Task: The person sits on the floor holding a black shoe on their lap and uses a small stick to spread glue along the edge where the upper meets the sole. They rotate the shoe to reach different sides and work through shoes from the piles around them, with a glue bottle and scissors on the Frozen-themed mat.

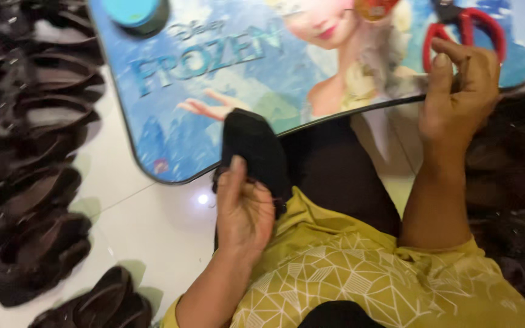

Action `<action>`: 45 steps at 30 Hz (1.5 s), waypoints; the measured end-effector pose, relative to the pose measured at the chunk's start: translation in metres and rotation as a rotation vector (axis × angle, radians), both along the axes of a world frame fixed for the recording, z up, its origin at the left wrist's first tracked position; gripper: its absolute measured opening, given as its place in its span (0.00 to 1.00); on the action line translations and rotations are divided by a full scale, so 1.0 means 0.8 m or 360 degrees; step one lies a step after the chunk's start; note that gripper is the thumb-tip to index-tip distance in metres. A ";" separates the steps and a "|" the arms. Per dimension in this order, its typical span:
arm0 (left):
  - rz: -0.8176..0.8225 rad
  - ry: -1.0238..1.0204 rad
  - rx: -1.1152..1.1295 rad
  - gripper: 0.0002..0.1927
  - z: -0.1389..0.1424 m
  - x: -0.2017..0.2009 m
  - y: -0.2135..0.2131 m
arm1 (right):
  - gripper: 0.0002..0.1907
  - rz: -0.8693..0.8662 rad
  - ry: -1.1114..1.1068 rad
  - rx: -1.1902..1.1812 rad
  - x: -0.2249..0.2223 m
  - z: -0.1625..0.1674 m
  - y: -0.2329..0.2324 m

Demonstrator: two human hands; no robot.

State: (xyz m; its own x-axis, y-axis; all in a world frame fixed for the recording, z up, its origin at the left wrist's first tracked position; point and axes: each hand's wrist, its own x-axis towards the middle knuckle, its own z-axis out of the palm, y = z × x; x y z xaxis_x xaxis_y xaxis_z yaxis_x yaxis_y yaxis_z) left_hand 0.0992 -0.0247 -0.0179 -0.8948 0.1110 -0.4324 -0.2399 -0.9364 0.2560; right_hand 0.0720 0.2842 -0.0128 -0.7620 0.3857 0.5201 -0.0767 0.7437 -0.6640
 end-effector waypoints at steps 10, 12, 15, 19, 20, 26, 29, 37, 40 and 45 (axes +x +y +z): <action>-0.0050 -0.0192 -0.0242 0.06 0.009 -0.004 0.015 | 0.09 0.0287 -0.0284 0.0148 0.013 0.050 -0.026; -0.0080 -0.0270 -0.0259 0.04 0.012 -0.005 0.015 | 0.10 0.0320 -0.0310 0.0047 0.011 0.054 -0.032; -0.0085 0.0093 -0.0046 0.09 0.016 -0.008 0.018 | 0.08 0.0335 -0.0339 0.0361 0.005 0.057 -0.034; -0.0203 0.0106 -0.0207 0.19 0.030 -0.010 0.019 | 0.07 0.0488 -0.0350 -0.0341 0.008 0.051 -0.060; -0.0201 0.0127 -0.0216 0.20 0.032 -0.012 0.021 | 0.06 0.0545 -0.0346 -0.0636 0.009 0.046 -0.076; -0.0215 0.0166 -0.0125 0.17 0.037 -0.015 0.030 | 0.11 0.1127 0.0065 0.0149 0.001 0.055 -0.143; -0.0217 0.0122 -0.0283 0.18 0.032 -0.012 0.038 | 0.09 0.0965 0.0117 0.0085 -0.013 0.071 -0.172; -0.0169 0.0184 -0.0223 0.18 0.026 -0.010 0.038 | 0.13 0.0851 0.0075 0.0232 -0.009 0.084 -0.188; -0.0153 0.0231 -0.0304 0.21 0.031 -0.014 0.041 | 0.13 0.0799 0.0123 0.0152 0.007 0.074 -0.192; -0.0144 0.0253 -0.0347 0.20 0.039 -0.016 0.047 | 0.12 0.0681 0.0107 0.0074 0.004 0.056 -0.189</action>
